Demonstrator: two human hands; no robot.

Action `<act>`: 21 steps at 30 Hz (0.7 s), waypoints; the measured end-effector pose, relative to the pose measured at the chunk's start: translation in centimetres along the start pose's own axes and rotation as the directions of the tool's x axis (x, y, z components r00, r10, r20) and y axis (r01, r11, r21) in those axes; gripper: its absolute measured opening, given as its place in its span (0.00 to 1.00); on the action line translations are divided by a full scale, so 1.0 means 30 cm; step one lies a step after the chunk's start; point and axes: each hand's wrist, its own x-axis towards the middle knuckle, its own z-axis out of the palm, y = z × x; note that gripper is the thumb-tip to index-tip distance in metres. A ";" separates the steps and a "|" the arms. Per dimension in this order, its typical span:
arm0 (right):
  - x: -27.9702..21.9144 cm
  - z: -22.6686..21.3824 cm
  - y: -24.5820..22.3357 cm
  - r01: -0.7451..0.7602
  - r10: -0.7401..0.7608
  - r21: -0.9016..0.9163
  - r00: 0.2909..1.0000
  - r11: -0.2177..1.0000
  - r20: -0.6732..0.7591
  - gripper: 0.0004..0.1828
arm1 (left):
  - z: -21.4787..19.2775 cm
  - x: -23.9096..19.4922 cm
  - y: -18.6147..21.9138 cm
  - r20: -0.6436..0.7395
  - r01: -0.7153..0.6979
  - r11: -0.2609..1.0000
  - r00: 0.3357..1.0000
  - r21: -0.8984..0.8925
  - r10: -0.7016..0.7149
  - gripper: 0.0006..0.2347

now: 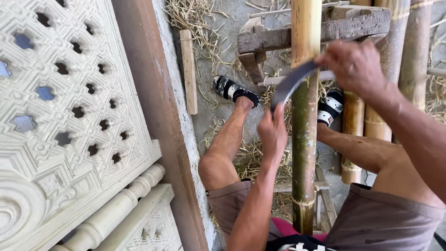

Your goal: Use a curved billhook knife to strip the outer bark and shave the surface of a bamboo pole.

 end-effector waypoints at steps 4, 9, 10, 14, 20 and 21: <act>-0.218 0.024 -0.040 0.011 -0.006 -0.022 0.972 1.000 0.234 0.22 | -0.084 -0.215 -0.187 0.112 0.091 0.993 0.990 -0.078 -0.082 0.17; -0.163 0.030 0.066 -0.083 0.070 0.069 0.983 0.994 0.172 0.22 | -0.048 -0.009 0.038 0.161 -0.050 0.995 0.985 -0.085 0.064 0.18; -0.101 0.025 0.088 -0.050 0.035 0.156 0.994 0.987 0.100 0.21 | -0.017 0.046 0.051 0.104 -0.136 0.991 0.985 -0.004 0.136 0.19; 0.056 0.063 0.163 -0.004 0.018 0.186 0.997 0.983 -0.077 0.22 | 0.050 0.201 0.138 0.011 -0.221 0.960 0.975 0.169 0.223 0.20; 0.003 0.068 0.126 0.009 0.020 0.202 0.990 0.979 -0.141 0.23 | 0.059 0.145 0.096 -0.018 -0.261 0.934 0.962 0.246 0.273 0.21; -0.006 0.071 0.123 0.012 0.017 0.201 0.989 0.980 -0.143 0.23 | 0.053 0.135 0.102 -0.021 -0.262 0.933 0.961 0.245 0.275 0.21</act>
